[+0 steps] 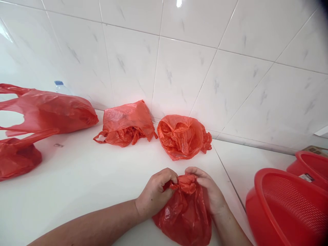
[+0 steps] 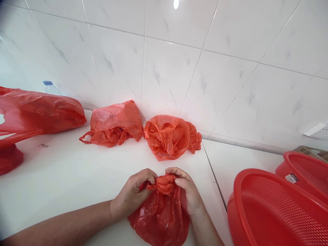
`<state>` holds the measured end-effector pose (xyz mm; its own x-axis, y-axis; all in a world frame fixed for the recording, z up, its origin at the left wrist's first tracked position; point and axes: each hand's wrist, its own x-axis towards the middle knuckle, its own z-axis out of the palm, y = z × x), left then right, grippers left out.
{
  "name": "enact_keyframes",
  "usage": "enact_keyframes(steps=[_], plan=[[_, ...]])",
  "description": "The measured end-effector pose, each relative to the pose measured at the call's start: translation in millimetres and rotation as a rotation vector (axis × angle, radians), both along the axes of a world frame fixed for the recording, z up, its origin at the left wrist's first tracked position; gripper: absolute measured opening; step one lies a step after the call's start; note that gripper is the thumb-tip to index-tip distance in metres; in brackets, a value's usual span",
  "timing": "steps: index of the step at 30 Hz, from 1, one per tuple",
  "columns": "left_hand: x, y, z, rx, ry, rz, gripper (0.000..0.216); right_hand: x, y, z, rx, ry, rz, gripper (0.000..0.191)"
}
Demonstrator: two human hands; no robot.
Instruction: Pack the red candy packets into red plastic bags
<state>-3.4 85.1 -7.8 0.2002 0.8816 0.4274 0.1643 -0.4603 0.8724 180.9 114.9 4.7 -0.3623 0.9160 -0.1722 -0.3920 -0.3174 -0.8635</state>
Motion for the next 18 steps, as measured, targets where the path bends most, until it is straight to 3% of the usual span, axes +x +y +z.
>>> enact_keyframes(steps=[4, 9, 12, 18], plan=[[-2, -2, 1.1, 0.058, 0.033, 0.027, 0.024, 14, 13, -7.6, 0.085, -0.115, -0.152, 0.020], [-2, -8, 6.2, 0.216, 0.179, 0.020, 0.013, 35, 35, -27.6, 0.415, -0.782, -0.462, 0.017], [2, -16, 12.4, 0.335, 0.247, -0.085, 0.015, 46, 43, -35.0, 0.450, -0.914, -0.545, 0.021], [9, -39, 26.2, 0.443, 0.305, -0.379, 0.018, 50, 45, -37.3, 0.412, -0.965, -0.546, 0.023]])
